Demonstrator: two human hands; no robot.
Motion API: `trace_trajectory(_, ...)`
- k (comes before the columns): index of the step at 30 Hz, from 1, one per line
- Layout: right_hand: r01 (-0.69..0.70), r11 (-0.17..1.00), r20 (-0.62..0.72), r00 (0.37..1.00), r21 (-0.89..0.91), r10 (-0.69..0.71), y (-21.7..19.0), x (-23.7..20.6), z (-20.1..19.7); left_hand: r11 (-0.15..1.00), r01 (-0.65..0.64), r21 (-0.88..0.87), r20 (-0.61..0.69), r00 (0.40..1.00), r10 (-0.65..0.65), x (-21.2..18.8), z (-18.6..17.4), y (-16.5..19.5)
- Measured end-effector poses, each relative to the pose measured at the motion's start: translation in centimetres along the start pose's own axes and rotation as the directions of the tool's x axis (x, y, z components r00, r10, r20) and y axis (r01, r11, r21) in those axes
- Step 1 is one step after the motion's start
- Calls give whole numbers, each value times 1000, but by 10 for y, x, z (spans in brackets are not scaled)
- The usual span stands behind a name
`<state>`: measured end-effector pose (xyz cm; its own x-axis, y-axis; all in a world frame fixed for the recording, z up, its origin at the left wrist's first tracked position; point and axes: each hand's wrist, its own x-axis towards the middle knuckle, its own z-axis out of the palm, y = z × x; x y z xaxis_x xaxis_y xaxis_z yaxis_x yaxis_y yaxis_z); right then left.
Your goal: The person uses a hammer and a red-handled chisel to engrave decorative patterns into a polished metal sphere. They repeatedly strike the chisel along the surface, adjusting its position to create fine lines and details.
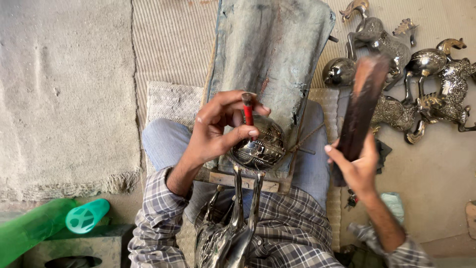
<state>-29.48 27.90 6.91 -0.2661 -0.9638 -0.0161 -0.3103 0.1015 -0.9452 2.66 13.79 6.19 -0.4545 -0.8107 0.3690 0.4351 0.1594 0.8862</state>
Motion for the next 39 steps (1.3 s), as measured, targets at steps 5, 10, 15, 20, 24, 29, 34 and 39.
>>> trace_trajectory(5,337,857,183,940,-390,-287,-67,43,-29,992,-98,81,77,993,92,2,2,0)
trace_trajectory(10,429,749,400,885,-506,-237,-126,84,-25,994,-78,73,71,995,73,7,3,-4)
trace_trajectory(15,562,728,417,815,-394,-403,-176,92,-17,994,-82,70,69,995,77,4,4,-10)
trace_trajectory(20,771,383,662,635,-509,-398,-193,105,-4,989,-90,114,96,992,80,4,1,-12)
trace_trajectory(24,609,590,614,755,-530,-229,-188,106,1,984,-96,150,101,992,81,5,0,-11)
trace_trajectory(29,605,417,633,770,-678,-87,-182,108,3,989,-144,47,137,981,136,10,1,-9)
trace_trajectory(34,628,472,624,758,-619,-191,-187,110,4,992,-112,54,132,986,104,12,1,-5)
trace_trajectory(39,608,583,610,759,-540,-226,-191,110,6,991,-106,88,150,984,92,12,-1,-6)
